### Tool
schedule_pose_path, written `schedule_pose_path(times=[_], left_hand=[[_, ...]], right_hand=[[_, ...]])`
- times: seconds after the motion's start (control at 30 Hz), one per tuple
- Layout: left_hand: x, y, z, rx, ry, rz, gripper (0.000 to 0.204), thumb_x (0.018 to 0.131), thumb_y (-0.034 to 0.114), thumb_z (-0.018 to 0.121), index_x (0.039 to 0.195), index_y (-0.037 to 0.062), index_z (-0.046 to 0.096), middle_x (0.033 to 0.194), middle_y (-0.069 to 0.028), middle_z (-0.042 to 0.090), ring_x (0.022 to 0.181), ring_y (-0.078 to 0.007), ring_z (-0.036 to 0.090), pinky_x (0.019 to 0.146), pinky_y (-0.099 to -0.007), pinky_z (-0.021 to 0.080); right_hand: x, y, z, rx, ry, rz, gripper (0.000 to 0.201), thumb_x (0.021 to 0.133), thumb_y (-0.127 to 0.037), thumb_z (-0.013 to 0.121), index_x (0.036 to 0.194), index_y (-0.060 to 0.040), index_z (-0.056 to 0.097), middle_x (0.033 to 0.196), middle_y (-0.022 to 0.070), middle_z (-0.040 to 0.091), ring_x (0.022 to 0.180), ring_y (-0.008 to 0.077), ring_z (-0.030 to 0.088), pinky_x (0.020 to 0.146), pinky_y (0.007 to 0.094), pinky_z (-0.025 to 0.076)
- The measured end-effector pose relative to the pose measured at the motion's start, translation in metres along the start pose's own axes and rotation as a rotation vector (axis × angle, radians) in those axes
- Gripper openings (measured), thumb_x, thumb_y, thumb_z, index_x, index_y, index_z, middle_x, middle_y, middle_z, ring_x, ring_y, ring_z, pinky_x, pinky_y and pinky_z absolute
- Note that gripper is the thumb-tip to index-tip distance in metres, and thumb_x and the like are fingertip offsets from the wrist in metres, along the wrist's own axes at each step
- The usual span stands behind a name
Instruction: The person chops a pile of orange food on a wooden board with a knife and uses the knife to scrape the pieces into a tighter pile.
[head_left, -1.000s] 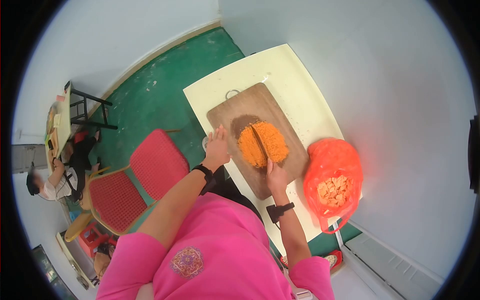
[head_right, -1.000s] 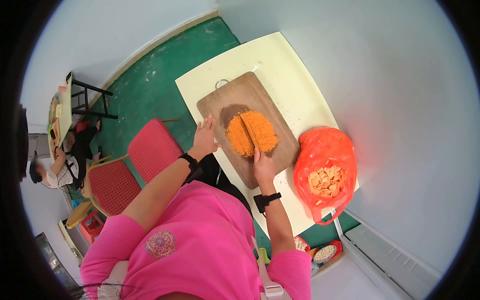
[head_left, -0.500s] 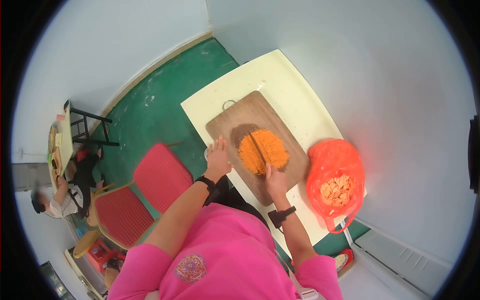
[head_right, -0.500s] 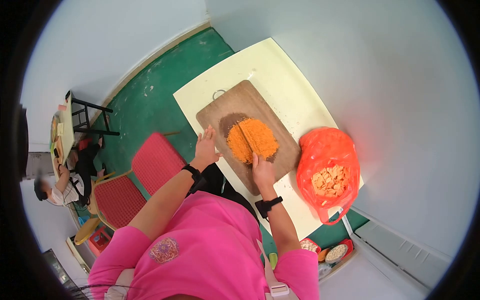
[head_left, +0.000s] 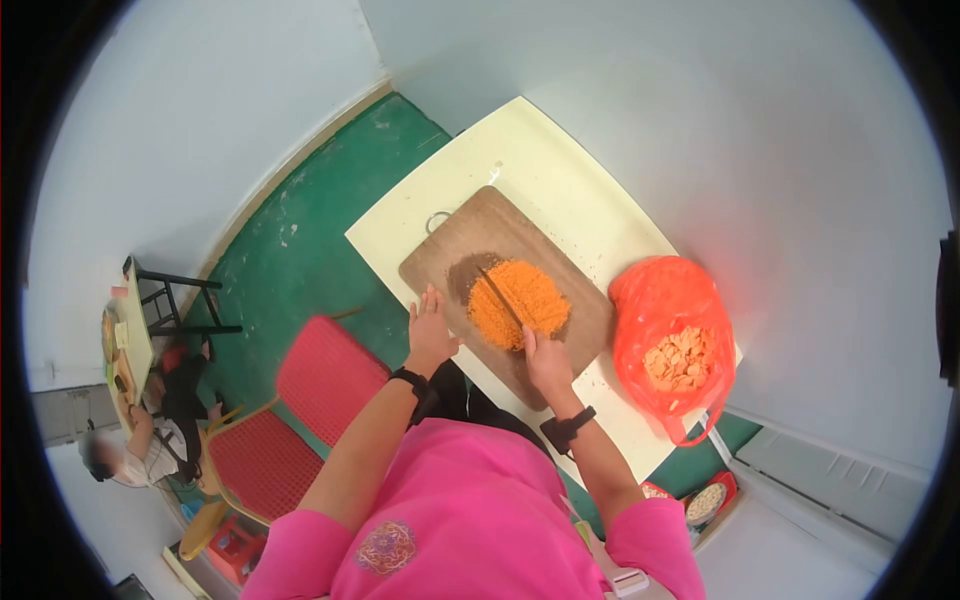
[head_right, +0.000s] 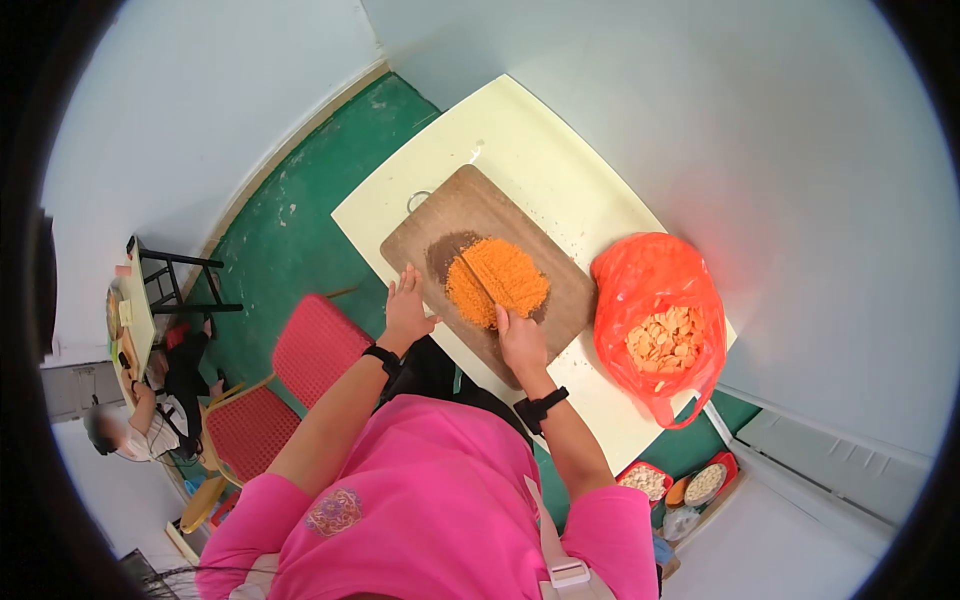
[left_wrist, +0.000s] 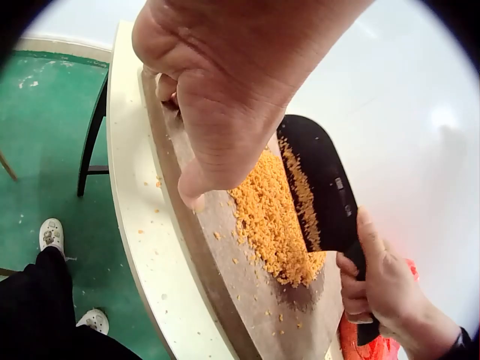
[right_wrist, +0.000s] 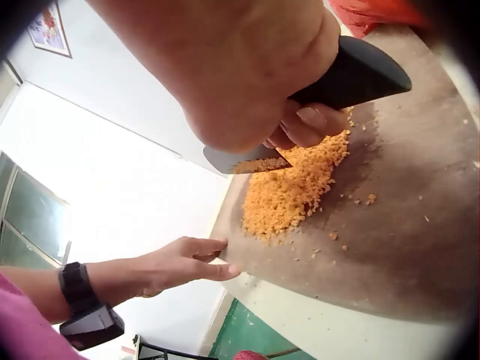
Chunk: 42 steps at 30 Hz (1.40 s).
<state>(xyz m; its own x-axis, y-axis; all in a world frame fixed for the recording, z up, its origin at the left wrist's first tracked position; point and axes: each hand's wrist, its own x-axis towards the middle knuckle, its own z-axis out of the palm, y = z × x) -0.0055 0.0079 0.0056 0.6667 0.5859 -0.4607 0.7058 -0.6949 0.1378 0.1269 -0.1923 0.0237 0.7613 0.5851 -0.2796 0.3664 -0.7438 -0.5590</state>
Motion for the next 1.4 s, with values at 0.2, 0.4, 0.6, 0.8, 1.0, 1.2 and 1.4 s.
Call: schedule_pose_path(times=[0.2, 0.4, 0.6, 0.8, 1.0, 1.2, 1.4], left_hand=[[0.001, 0.001, 0.000, 0.021, 0.018, 0.011, 0.111, 0.071, 0.042, 0.085, 0.154, -0.0023, 0.024, 0.163, -0.0196, 0.020, 0.150, -0.0313, 0.024, 0.123, -0.0477, 0.019], [-0.001, 0.002, 0.001, -0.004, 0.076, 0.041, 0.110, 0.069, 0.040, 0.086, 0.152, -0.0040, 0.028, 0.162, -0.0222, 0.023, 0.149, -0.0336, 0.028, 0.121, -0.0498, 0.023], [-0.003, 0.003, 0.005, -0.012, 0.084, 0.050, 0.109, 0.068, 0.040, 0.087, 0.150, -0.0049, 0.031, 0.161, -0.0232, 0.022, 0.148, -0.0341, 0.029, 0.120, -0.0499, 0.024], [0.000, 0.002, 0.004, 0.018, 0.065, 0.040, 0.110, 0.070, 0.043, 0.085, 0.151, -0.0043, 0.029, 0.162, -0.0217, 0.023, 0.149, -0.0319, 0.027, 0.121, -0.0488, 0.022], [-0.003, 0.004, -0.003, 0.043, 0.019, 0.017, 0.110, 0.072, 0.045, 0.083, 0.152, -0.0034, 0.027, 0.163, -0.0199, 0.022, 0.150, -0.0301, 0.025, 0.122, -0.0476, 0.019], [0.002, 0.002, 0.003, 0.025, 0.050, 0.028, 0.111, 0.071, 0.045, 0.084, 0.153, -0.0032, 0.026, 0.162, -0.0202, 0.023, 0.150, -0.0306, 0.026, 0.122, -0.0477, 0.019], [-0.002, 0.004, 0.002, 0.029, 0.047, 0.035, 0.112, 0.070, 0.045, 0.084, 0.153, -0.0034, 0.025, 0.161, -0.0206, 0.024, 0.149, -0.0312, 0.026, 0.122, -0.0483, 0.020]], right_hand=[[0.008, 0.002, -0.002, -0.043, -0.043, -0.036, 0.056, 0.104, -0.044, 0.043, 0.086, 0.0019, 0.070, 0.077, 0.0289, 0.066, 0.075, 0.0468, 0.066, 0.071, 0.0559, 0.053], [0.028, 0.000, -0.008, -0.104, -0.010, -0.076, 0.059, 0.104, -0.045, 0.040, 0.086, 0.0020, 0.070, 0.078, 0.0284, 0.067, 0.075, 0.0445, 0.067, 0.071, 0.0543, 0.054], [0.028, -0.009, -0.014, -0.133, -0.095, 0.009, 0.059, 0.104, -0.047, 0.040, 0.089, 0.0004, 0.071, 0.079, 0.0271, 0.068, 0.078, 0.0437, 0.068, 0.073, 0.0527, 0.055], [0.027, -0.020, -0.016, -0.099, -0.051, -0.012, 0.061, 0.104, -0.049, 0.038, 0.090, 0.0002, 0.071, 0.082, 0.0271, 0.069, 0.080, 0.0431, 0.069, 0.075, 0.0524, 0.055], [0.034, -0.018, -0.006, -0.111, -0.060, -0.009, 0.062, 0.104, -0.050, 0.037, 0.088, 0.0001, 0.072, 0.082, 0.0269, 0.069, 0.080, 0.0438, 0.069, 0.075, 0.0526, 0.055], [0.033, -0.008, -0.010, -0.083, -0.049, -0.019, 0.061, 0.104, -0.049, 0.038, 0.090, 0.0008, 0.071, 0.082, 0.0272, 0.069, 0.081, 0.0437, 0.069, 0.076, 0.0521, 0.055], [0.033, 0.014, -0.006, -0.106, -0.023, 0.012, 0.057, 0.104, -0.047, 0.039, 0.093, 0.0007, 0.069, 0.081, 0.0284, 0.067, 0.081, 0.0455, 0.067, 0.077, 0.0542, 0.054]])
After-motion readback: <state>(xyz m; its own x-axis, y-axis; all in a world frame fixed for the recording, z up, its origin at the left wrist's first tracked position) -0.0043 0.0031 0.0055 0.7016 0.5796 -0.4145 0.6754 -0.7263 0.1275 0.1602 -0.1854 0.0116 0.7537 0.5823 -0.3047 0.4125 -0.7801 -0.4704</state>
